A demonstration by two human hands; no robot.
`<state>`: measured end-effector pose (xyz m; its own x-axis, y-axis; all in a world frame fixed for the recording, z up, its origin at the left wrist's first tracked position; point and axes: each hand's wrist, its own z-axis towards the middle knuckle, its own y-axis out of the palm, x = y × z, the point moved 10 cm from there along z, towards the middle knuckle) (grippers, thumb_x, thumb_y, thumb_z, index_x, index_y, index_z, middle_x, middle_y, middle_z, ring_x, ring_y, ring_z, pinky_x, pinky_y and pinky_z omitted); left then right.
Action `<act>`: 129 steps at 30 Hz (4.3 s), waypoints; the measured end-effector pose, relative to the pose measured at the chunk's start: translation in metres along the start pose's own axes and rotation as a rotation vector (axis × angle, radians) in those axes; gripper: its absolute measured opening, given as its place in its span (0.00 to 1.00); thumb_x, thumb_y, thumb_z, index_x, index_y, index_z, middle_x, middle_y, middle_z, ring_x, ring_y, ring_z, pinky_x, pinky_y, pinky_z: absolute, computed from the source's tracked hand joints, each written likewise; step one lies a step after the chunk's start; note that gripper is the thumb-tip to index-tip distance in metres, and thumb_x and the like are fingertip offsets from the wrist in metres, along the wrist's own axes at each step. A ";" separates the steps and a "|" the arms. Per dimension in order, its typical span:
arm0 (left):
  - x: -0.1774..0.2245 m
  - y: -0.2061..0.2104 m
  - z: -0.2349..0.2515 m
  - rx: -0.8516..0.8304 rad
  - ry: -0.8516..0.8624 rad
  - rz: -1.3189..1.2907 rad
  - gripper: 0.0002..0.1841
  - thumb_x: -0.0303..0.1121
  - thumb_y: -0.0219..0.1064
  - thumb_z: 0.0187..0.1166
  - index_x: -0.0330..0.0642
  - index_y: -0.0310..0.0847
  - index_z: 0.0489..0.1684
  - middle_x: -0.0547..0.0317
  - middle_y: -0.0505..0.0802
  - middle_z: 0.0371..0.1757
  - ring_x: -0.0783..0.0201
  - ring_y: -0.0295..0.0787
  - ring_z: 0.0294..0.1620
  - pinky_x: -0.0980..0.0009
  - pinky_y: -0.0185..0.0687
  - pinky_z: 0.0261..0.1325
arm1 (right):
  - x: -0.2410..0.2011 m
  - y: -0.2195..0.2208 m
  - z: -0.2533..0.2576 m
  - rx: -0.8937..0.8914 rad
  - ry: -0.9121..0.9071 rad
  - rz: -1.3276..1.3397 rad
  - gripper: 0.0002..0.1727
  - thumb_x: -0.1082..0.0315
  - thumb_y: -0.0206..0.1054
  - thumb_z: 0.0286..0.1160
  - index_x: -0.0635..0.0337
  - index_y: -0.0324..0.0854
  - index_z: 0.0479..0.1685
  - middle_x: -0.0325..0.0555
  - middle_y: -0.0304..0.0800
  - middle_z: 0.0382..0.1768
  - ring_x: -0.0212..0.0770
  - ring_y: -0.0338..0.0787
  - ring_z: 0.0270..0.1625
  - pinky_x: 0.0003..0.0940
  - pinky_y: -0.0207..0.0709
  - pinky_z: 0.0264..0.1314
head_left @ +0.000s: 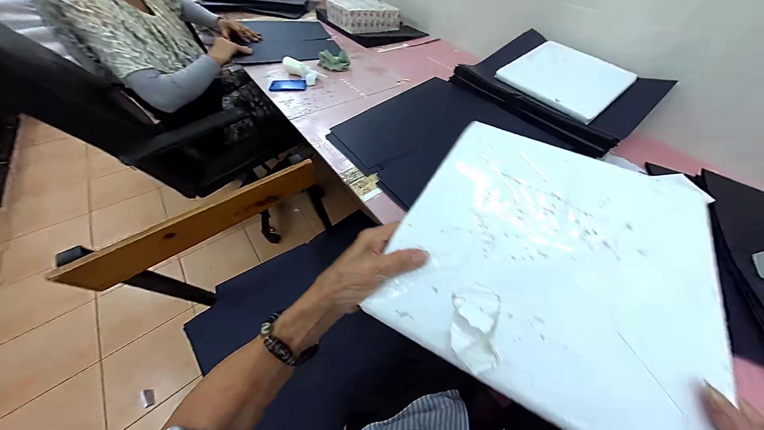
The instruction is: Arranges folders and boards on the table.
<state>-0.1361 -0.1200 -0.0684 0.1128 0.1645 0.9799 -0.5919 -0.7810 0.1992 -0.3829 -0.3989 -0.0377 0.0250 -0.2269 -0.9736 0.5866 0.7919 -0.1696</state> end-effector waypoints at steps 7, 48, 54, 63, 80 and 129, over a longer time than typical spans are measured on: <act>0.040 -0.079 0.076 0.172 0.057 0.238 0.09 0.34 0.59 0.88 0.48 0.86 0.53 0.66 0.95 0.33 0.76 0.91 0.26 0.78 0.88 0.28 | 0.010 0.084 0.148 -0.071 -0.028 0.005 0.18 0.67 0.43 0.91 0.50 0.83 0.48 0.18 0.93 0.32 0.17 0.92 0.36 0.18 0.89 0.42; -0.026 -0.182 0.297 0.009 0.392 1.214 0.38 0.45 0.70 0.78 0.36 0.66 0.87 0.30 0.76 0.78 0.36 0.77 0.75 0.39 0.71 0.76 | 0.085 0.223 0.261 -0.290 -0.381 -1.150 0.64 0.30 0.66 0.69 0.84 0.52 0.85 0.79 0.80 0.67 0.65 0.92 0.37 0.58 0.82 0.40; -0.024 -0.186 0.304 0.101 0.270 1.231 0.34 0.40 0.68 0.83 0.38 0.65 0.88 0.24 0.68 0.82 0.28 0.72 0.78 0.37 0.67 0.78 | 0.086 0.240 0.269 -0.368 -0.130 -1.359 0.56 0.39 0.63 0.81 0.76 0.41 0.92 0.80 0.69 0.75 0.65 0.91 0.43 0.56 0.81 0.45; -0.022 -0.182 0.299 0.150 0.236 1.284 0.30 0.35 0.62 0.87 0.35 0.63 0.88 0.20 0.68 0.82 0.22 0.68 0.78 0.29 0.61 0.78 | 0.079 0.228 0.264 -0.257 -0.205 -1.141 0.59 0.29 0.57 0.78 0.74 0.48 0.91 0.76 0.80 0.66 0.65 0.91 0.38 0.58 0.82 0.39; -0.022 -0.181 0.301 0.257 0.140 1.329 0.28 0.37 0.57 0.90 0.36 0.64 0.88 0.17 0.64 0.83 0.18 0.63 0.80 0.25 0.58 0.77 | 0.089 0.245 0.275 -0.234 -0.026 -1.279 0.61 0.27 0.54 0.78 0.78 0.47 0.90 0.74 0.73 0.74 0.63 0.89 0.56 0.52 0.82 0.49; 0.027 0.007 0.350 -0.044 0.265 1.523 0.42 0.53 0.73 0.72 0.39 0.65 0.85 0.13 0.76 0.71 0.11 0.69 0.72 0.10 0.54 0.64 | 0.091 -0.220 0.097 0.225 -0.023 -1.167 0.26 0.59 0.55 0.91 0.74 0.76 0.75 0.71 0.75 0.77 0.73 0.74 0.79 0.71 0.66 0.76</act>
<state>0.1422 -0.3316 -0.0376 -0.7354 -0.6415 0.2185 -0.0348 -0.2862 -0.9575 -0.4315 -0.6491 -0.0744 -0.6057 -0.7569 -0.2455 0.3938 -0.0171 -0.9190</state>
